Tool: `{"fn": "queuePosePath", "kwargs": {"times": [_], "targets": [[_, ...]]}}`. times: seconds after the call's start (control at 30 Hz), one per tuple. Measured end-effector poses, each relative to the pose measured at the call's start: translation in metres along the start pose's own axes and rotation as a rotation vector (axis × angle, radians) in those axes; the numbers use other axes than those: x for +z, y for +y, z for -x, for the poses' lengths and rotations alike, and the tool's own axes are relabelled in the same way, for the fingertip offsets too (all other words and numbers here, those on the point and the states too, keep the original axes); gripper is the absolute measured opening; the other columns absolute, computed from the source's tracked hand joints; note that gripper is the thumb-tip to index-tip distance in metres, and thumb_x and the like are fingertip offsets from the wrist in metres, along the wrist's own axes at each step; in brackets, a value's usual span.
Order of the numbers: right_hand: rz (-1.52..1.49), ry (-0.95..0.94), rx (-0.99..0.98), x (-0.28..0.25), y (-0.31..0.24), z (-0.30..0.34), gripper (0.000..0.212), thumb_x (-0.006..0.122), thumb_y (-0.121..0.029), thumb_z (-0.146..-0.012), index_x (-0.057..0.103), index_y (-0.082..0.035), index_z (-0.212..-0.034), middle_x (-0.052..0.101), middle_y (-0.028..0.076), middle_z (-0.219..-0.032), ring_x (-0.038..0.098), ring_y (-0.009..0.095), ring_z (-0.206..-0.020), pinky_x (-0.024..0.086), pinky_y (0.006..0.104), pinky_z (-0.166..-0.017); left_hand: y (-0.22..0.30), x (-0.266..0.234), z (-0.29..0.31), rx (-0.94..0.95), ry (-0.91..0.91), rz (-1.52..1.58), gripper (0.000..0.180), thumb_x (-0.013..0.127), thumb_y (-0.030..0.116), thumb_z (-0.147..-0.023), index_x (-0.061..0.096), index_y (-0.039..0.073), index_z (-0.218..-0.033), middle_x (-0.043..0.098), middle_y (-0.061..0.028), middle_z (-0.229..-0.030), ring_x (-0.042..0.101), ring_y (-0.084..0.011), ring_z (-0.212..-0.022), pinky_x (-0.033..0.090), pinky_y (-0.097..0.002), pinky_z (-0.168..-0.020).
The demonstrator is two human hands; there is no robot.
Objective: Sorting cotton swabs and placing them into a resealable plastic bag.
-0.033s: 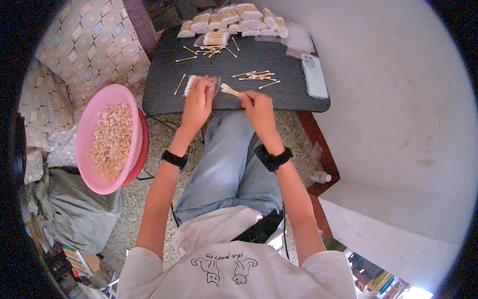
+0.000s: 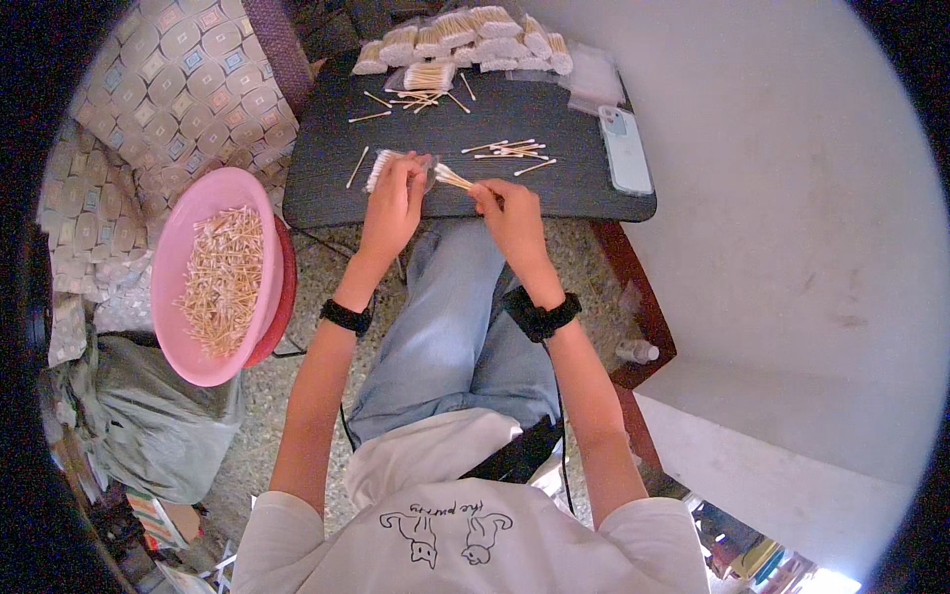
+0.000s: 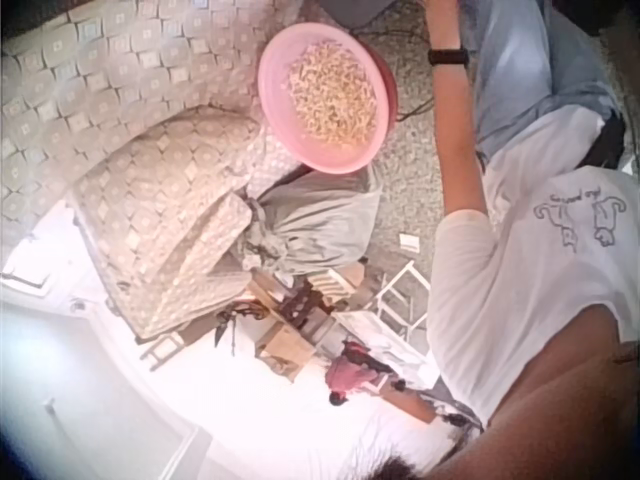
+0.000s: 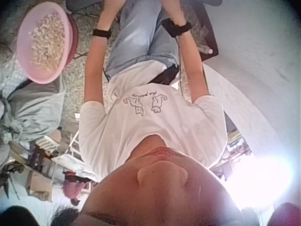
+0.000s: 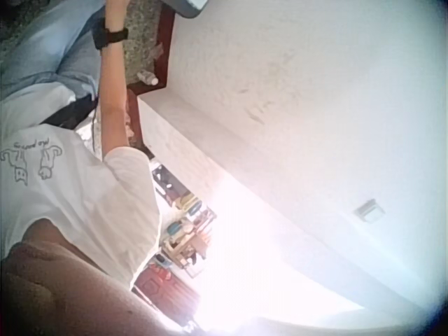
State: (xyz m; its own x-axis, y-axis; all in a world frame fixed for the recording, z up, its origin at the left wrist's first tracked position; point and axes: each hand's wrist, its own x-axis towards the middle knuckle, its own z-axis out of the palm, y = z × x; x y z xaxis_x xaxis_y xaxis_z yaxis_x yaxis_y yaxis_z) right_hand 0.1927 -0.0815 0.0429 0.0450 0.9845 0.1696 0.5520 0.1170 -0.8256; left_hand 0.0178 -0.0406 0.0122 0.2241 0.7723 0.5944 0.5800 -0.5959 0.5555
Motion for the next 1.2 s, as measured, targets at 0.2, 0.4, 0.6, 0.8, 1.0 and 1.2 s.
{"fn": "queuePosePath", "kwargs": {"times": [0.2,0.4,0.6,0.8,1.0,1.2], "targets": [[-0.093,-0.128,0.052,0.012,0.004,0.001,0.022,0.056,-0.018,-0.086,0.066,0.001,-0.085,0.058,0.005,-0.06,0.051,0.011,-0.053,0.04,0.0259,-0.05,0.01,-0.001,0.007,-0.111,0.018,0.216,0.009,0.042,0.011,-0.093,0.041,0.003,-0.091,0.059,-0.0165,-0.1,0.054,-0.0348,-0.103,0.044,-0.0412,-0.082],[-0.113,-0.144,0.07,0.02,0.008,0.003,0.024,0.056,-0.022,-0.086,0.066,-0.001,-0.08,0.058,0.007,-0.058,0.052,0.013,-0.051,0.04,0.0288,-0.05,0.013,-0.002,0.006,0.013,-0.014,0.117,0.01,0.041,0.012,-0.093,0.041,0.002,-0.091,0.059,-0.0171,-0.104,0.051,-0.0361,-0.108,0.035,-0.0453,-0.094],[-0.404,-0.27,0.22,0.01,0.0,0.001,0.026,0.056,-0.022,-0.086,0.067,0.001,-0.079,0.053,0.0,-0.058,0.045,0.007,-0.05,0.035,0.0232,-0.046,0.008,-0.003,0.01,0.143,-0.056,0.022,0.009,0.04,0.011,-0.093,0.039,0.002,-0.092,0.056,-0.0189,-0.113,0.047,-0.038,-0.113,0.025,-0.0501,-0.102],[-0.581,-0.393,0.313,0.006,-0.001,-0.001,0.023,0.055,-0.02,-0.088,0.065,0.001,-0.086,0.047,-0.005,-0.061,0.038,0.003,-0.053,0.028,0.0186,-0.046,0.014,-0.005,0.013,0.084,-0.058,0.108,0.007,0.038,0.01,-0.093,0.038,0.003,-0.093,0.052,-0.0215,-0.118,0.044,-0.0389,-0.117,0.024,-0.0515,-0.102],[-0.498,-0.327,0.268,0.026,0.006,-0.001,0.024,0.055,-0.02,-0.088,0.065,0.001,-0.084,0.048,-0.004,-0.062,0.038,0.003,-0.053,0.029,0.0192,-0.046,0.008,-0.002,0.018,0.124,-0.047,0.032,0.007,0.043,0.009,-0.091,0.039,0.004,-0.094,0.05,-0.0209,-0.122,0.043,-0.0382,-0.118,0.026,-0.0511,-0.102],[-0.397,-0.229,0.196,0.031,0.014,0.0,0.027,0.055,-0.022,-0.086,0.067,0.001,-0.078,0.054,0.001,-0.056,0.046,0.007,-0.05,0.036,0.0249,-0.046,0.024,-0.012,0.028,-0.067,0.134,0.085,0.017,0.059,0.011,-0.083,0.048,0.003,-0.092,0.05,-0.0192,-0.122,0.041,-0.0368,-0.12,0.025,-0.0508,-0.103]]}}
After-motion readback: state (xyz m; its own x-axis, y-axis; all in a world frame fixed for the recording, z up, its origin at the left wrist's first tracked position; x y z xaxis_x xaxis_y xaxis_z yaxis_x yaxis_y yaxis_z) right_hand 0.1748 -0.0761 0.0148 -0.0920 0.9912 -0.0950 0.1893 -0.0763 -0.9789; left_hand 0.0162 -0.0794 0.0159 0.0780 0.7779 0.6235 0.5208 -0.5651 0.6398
